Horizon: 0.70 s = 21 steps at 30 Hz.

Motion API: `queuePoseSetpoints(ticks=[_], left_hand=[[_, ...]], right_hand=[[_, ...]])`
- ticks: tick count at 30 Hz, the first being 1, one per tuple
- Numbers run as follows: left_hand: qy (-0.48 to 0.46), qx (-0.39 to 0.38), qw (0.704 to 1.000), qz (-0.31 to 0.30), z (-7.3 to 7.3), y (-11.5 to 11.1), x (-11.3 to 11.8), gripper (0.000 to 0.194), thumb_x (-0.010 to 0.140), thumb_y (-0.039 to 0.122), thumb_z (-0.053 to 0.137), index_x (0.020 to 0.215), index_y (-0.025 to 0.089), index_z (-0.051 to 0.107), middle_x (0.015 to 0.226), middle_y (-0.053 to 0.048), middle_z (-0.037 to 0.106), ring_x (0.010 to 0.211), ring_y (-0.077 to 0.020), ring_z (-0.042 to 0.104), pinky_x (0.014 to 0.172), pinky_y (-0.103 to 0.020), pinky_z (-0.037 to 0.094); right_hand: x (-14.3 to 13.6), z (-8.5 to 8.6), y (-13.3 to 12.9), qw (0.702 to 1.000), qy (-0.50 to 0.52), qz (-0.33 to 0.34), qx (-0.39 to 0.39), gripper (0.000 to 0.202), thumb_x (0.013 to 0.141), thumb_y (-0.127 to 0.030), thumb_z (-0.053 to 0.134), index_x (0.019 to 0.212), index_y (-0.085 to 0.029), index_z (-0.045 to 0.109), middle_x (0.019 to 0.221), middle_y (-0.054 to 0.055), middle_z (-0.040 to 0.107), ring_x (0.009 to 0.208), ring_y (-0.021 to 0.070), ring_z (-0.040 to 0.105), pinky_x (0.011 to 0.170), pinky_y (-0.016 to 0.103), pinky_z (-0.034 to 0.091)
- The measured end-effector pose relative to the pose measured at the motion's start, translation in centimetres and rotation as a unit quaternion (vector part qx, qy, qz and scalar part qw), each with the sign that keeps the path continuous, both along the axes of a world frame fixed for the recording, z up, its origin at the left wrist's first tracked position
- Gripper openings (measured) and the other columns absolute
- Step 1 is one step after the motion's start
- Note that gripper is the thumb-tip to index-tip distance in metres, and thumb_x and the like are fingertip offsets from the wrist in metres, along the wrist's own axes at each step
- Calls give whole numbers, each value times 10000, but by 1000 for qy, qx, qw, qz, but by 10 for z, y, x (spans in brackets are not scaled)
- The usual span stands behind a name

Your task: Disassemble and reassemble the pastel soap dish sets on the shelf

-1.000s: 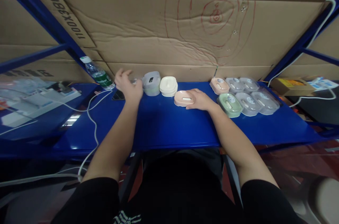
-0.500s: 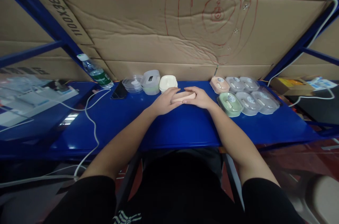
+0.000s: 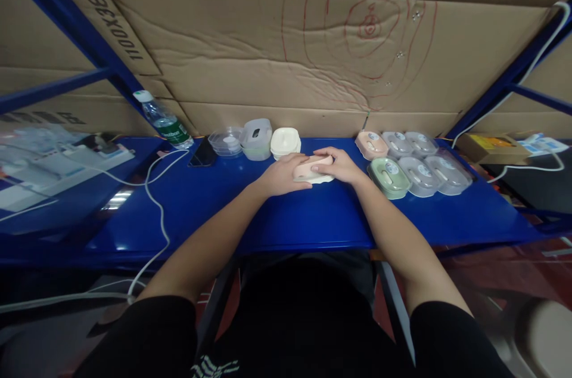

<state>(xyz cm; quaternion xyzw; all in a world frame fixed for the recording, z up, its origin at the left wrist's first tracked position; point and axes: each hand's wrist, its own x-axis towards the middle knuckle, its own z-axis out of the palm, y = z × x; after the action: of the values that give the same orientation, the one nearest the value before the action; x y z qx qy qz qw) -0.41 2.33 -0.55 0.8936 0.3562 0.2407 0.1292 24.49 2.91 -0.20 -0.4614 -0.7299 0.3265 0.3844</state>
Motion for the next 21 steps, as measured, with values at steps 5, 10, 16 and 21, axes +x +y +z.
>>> queuePoseSetpoints(ticks=[5, 10, 16, 21], left_hand=[[-24, 15, 1000, -1, 0, 1, -3, 888, 845, 619, 758, 1551, 191, 434, 1577, -189, 508, 1478, -370, 471, 1216, -542, 404], [-79, 85, 993, 1, 3, 1, -4, 637, 991, 404, 591, 1553, 166, 409, 1546, -193, 533, 1455, -326, 498, 1218, -526, 411], [-109, 118, 987, 5, 6, 1, -4, 584, 986, 171, 469, 1567, 186, 406, 1528, -159, 561, 1425, -278, 535, 1216, -497, 434], [-92, 100, 991, -14, 6, -1, -3, 600, 1024, 219, 468, 1613, 214, 350, 1567, -147, 542, 1446, -286, 525, 1207, -507, 447]], right_hand=[[-3, 2, -1, 999, 32, -12, 25, 602, 696, -510, 895, 1203, -218, 755, 1287, 123, 750, 1211, 334, 694, 1124, 560, 496], [-4, 3, 1, 993, 100, -52, 39, 610, 672, -606, 877, 1139, -235, 751, 1240, 107, 768, 1180, 328, 705, 1092, 547, 517], [-2, 4, 4, 981, 167, -99, 19, 653, 656, -764, 797, 1063, -257, 731, 1101, 76, 781, 1005, 290, 733, 904, 469, 603], [3, -1, 10, 972, 175, -154, 3, 698, 733, -910, 606, 942, -249, 692, 769, 36, 682, 709, 246, 685, 646, 400, 586]])
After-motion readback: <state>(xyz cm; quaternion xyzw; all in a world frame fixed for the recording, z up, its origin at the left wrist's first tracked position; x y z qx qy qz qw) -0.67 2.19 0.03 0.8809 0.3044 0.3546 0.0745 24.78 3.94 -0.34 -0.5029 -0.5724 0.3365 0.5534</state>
